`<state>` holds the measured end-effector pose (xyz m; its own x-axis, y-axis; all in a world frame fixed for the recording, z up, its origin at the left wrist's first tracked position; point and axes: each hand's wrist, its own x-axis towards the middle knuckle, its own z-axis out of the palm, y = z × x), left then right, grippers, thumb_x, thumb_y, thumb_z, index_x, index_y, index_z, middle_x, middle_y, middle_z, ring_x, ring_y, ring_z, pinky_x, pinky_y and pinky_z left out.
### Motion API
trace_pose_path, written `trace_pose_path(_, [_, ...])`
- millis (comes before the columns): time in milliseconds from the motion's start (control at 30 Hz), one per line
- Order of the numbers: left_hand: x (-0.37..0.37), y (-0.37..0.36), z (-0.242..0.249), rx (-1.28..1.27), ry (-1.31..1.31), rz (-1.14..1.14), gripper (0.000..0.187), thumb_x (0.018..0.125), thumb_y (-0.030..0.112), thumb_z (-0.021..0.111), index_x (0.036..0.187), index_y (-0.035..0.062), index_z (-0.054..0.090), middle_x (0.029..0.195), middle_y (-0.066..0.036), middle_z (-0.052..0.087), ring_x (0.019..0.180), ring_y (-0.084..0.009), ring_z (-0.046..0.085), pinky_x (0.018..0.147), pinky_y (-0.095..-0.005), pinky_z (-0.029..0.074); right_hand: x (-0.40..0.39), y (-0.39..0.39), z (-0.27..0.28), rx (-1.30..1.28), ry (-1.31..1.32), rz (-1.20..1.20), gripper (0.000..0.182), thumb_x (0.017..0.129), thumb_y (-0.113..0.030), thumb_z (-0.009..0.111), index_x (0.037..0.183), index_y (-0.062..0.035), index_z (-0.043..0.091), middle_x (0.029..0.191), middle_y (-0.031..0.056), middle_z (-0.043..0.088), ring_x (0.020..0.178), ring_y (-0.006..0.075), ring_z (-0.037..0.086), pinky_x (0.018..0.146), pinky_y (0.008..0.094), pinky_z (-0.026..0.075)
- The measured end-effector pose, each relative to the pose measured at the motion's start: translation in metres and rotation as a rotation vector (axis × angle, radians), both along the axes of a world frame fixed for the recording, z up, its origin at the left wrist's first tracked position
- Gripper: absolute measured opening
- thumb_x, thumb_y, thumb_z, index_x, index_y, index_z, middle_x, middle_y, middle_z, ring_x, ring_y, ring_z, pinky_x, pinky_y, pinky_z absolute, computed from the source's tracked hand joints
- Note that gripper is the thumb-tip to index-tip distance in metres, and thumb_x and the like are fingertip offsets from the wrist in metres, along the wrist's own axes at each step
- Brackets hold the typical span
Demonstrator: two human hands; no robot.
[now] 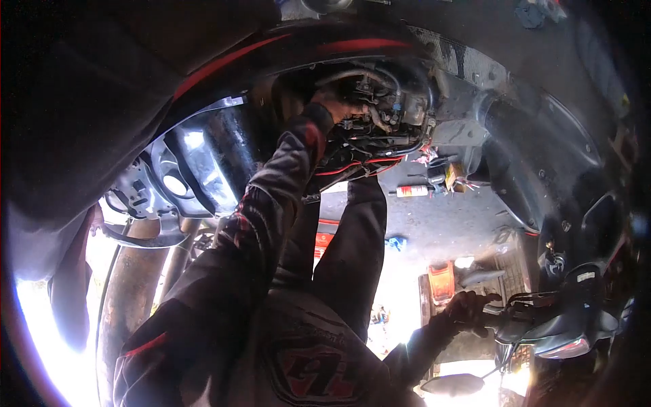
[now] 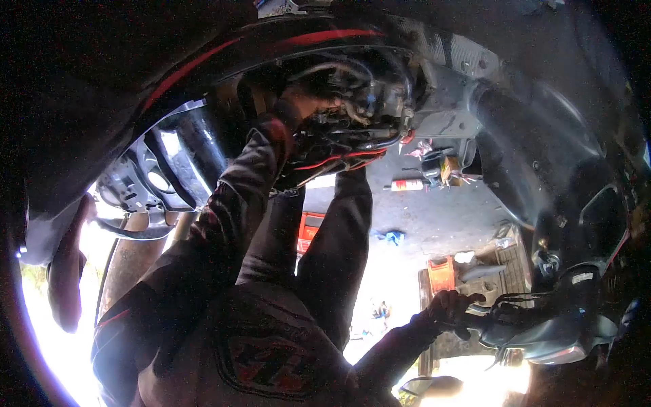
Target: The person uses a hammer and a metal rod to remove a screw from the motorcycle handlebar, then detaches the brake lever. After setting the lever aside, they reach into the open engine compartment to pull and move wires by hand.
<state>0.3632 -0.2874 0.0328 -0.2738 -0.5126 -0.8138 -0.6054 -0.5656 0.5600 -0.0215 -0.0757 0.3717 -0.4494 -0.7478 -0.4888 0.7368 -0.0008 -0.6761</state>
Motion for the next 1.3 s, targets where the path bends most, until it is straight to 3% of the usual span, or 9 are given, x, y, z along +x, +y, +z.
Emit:
trace_pose_path(133, [0.0, -0.016, 0.032, -0.023, -0.007, 0.006, 0.093, 0.065, 0.066, 0.076, 0.136, 0.01, 0.053, 0.139, -0.013, 0.053, 0.13, -0.0317, 0.046, 0.11, -0.0394, 0.034, 0.023, -0.013, -0.005, -0.185, -0.142, -0.143, 0.086, 0.058, -0.046, 0.088, 0.13, -0.0115, 0.054, 0.068, -0.0033, 0.062, 0.06, 0.0093, 0.058, 0.066, 0.0261, 0.052])
trace_pose_path(267, [-0.004, -0.023, 0.042, 0.067, -0.061, -0.033, 0.089, 0.067, 0.061, 0.077, 0.135, 0.009, 0.053, 0.137, -0.013, 0.055, 0.128, -0.0322, 0.047, 0.108, -0.0389, 0.035, 0.012, 0.0, -0.014, -0.377, -0.229, 0.062, 0.045, 0.086, -0.033, 0.068, 0.124, -0.0117, 0.057, 0.064, -0.0036, 0.058, 0.052, 0.0065, 0.052, 0.05, 0.02, 0.044])
trace_pose_path(433, [-0.006, -0.014, 0.034, -0.148, -0.019, 0.04, 0.087, 0.068, 0.057, 0.079, 0.135, 0.0079, 0.053, 0.137, -0.015, 0.055, 0.127, -0.0324, 0.048, 0.107, -0.0395, 0.036, 0.023, 0.0, 0.011, 0.049, 0.203, -0.081, 0.018, 0.098, -0.012, 0.049, 0.11, -0.0004, 0.054, 0.057, -0.0044, 0.038, 0.048, 0.0074, 0.039, 0.05, 0.0232, 0.034])
trace_pose_path(567, [-0.002, -0.017, 0.039, 0.091, -0.045, 0.063, 0.09, 0.067, 0.057, 0.08, 0.135, 0.0065, 0.052, 0.138, -0.016, 0.053, 0.128, -0.0322, 0.048, 0.107, -0.039, 0.037, 0.038, -0.015, 0.027, 0.49, 0.475, -0.222, 0.013, 0.097, -0.009, 0.054, 0.105, -0.0002, 0.054, 0.062, -0.0018, 0.042, 0.053, 0.0078, 0.041, 0.051, 0.0241, 0.034])
trace_pose_path(733, [0.006, 0.002, -0.017, -0.24, 0.031, 0.059, 0.093, 0.065, 0.059, 0.082, 0.134, 0.0043, 0.052, 0.135, -0.016, 0.056, 0.128, -0.0307, 0.049, 0.107, -0.0371, 0.038, 0.044, -0.017, 0.023, 0.899, 0.778, -0.337, 0.027, 0.092, -0.016, 0.066, 0.11, 0.0008, 0.057, 0.069, -0.0008, 0.05, 0.058, 0.0089, 0.048, 0.055, 0.0253, 0.044])
trace_pose_path(800, [0.0, -0.003, 0.014, -0.201, 0.011, 0.077, 0.09, 0.065, 0.056, 0.083, 0.134, 0.0047, 0.053, 0.134, -0.015, 0.057, 0.127, -0.0298, 0.05, 0.107, -0.0367, 0.038, 0.035, 0.0, 0.02, 0.442, 0.559, -0.297, 0.045, 0.091, -0.025, 0.068, 0.123, 0.0028, 0.054, 0.08, 0.0033, 0.058, 0.063, 0.0145, 0.054, 0.058, 0.0271, 0.05])
trace_pose_path(867, [-0.007, -0.012, 0.045, -0.165, -0.013, 0.099, 0.088, 0.066, 0.052, 0.084, 0.134, 0.0051, 0.053, 0.133, -0.014, 0.058, 0.126, -0.0289, 0.05, 0.107, -0.0362, 0.038, 0.048, -0.018, 0.011, 0.569, 0.824, -0.338, 0.058, 0.096, -0.04, 0.054, 0.137, -0.0004, 0.043, 0.089, 0.0135, 0.062, 0.073, 0.0184, 0.057, 0.065, 0.0346, 0.047])
trace_pose_path(967, [-0.007, -0.008, 0.032, -0.216, 0.008, 0.099, 0.086, 0.067, 0.05, 0.084, 0.133, 0.0049, 0.054, 0.132, -0.014, 0.058, 0.125, -0.0287, 0.051, 0.106, -0.0362, 0.038, 0.047, -0.018, 0.011, 0.383, 0.57, -0.496, 0.072, 0.093, -0.054, 0.052, 0.141, -0.0016, 0.039, 0.103, 0.0223, 0.06, 0.086, 0.0296, 0.058, 0.077, 0.0432, 0.045])
trace_pose_path(1300, [0.005, 0.006, -0.012, -0.365, 0.1, 0.107, 0.08, 0.069, 0.044, 0.085, 0.131, 0.0044, 0.055, 0.128, -0.014, 0.061, 0.122, -0.0282, 0.053, 0.105, -0.0362, 0.039, 0.016, 0.001, 0.004, -0.192, 0.097, -0.123, 0.074, 0.086, -0.054, 0.064, 0.138, -0.0053, 0.042, 0.08, 0.0095, 0.05, 0.071, 0.0186, 0.049, 0.072, 0.0329, 0.041])
